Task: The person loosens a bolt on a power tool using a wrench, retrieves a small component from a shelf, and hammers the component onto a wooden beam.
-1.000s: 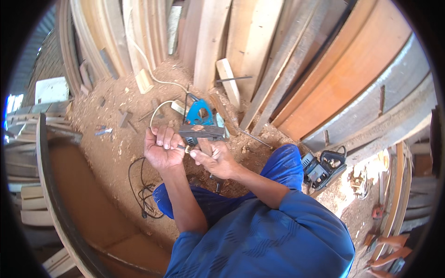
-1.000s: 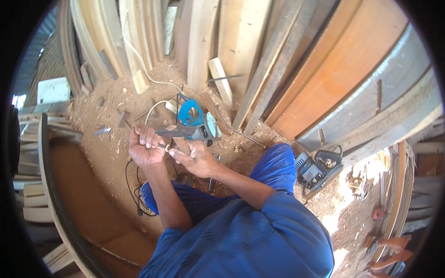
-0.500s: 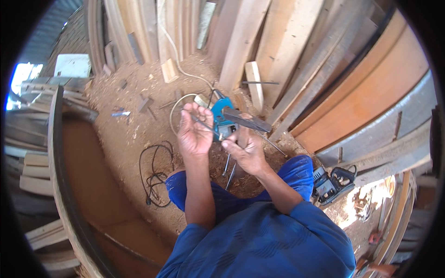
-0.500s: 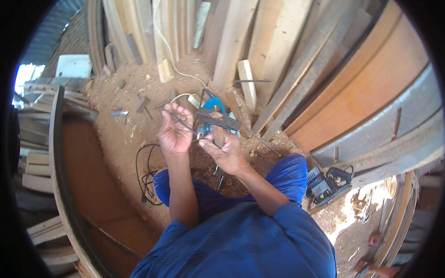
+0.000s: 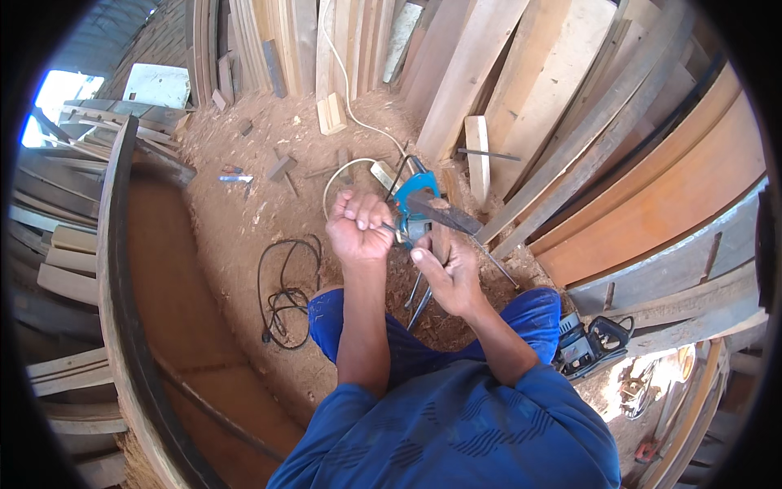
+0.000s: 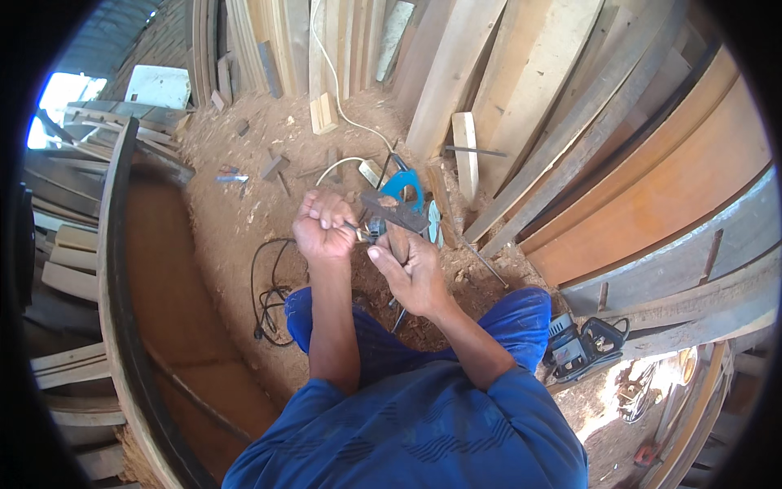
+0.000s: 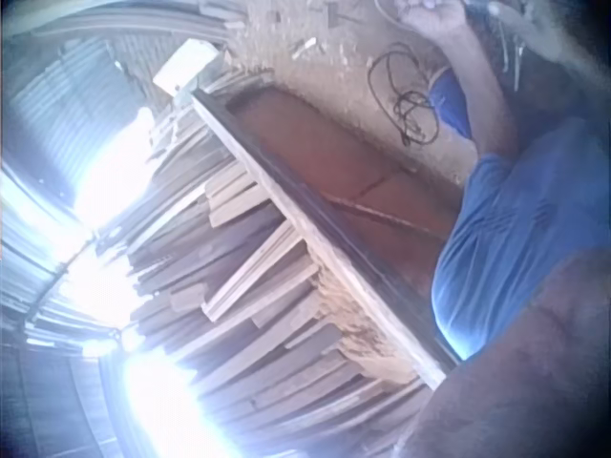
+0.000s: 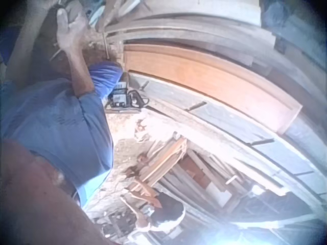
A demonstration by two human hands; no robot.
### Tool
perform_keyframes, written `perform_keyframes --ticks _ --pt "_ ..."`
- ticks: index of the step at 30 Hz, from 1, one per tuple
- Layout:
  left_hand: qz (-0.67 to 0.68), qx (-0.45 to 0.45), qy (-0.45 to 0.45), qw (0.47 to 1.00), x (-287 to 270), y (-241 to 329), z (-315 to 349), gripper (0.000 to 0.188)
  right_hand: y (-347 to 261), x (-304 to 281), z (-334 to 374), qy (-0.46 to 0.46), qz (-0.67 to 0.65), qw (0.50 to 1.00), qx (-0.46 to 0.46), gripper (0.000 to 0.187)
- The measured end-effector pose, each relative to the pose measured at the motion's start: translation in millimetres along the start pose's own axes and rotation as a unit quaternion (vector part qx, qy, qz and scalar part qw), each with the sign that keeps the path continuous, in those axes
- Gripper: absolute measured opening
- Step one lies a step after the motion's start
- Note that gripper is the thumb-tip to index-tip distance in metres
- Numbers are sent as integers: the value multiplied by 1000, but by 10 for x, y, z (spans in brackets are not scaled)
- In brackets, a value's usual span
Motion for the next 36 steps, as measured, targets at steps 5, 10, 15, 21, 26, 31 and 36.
perform_keyframes --ticks 5,10,15,21,26,31,36 --pt "62 32 -1 998 173 249 -71 32 15 -14 343 49 -48 982 -174 18" --pt "44 72 -8 996 154 400 52 30 16 41 331 25 102 984 -144 14" --pt "51 44 11 998 122 274 22 29 -102 116 364 -30 274 924 -266 29" --pt "39 45 0 998 135 280 21 30 -63 116 334 19 227 945 -235 35" --pt "36 13 -19 999 159 259 92 29 300 21 463 11 -6 978 -210 23" --pt "46 22 -28 998 192 323 64 30 295 74 239 10 82 991 -101 22" --pt "6 31 2 1000 77 292 -3 30 321 176 273 -13 32 991 -131 17"
Point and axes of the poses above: each hand's wrist, its own z-axis away from the middle knuckle, its own x-axis out of the palm, y = z × x, the point moved 8 cm from there along -z, towards the middle knuckle, and after that the axes turned 9 degrees about z, right-handed, at the moved point
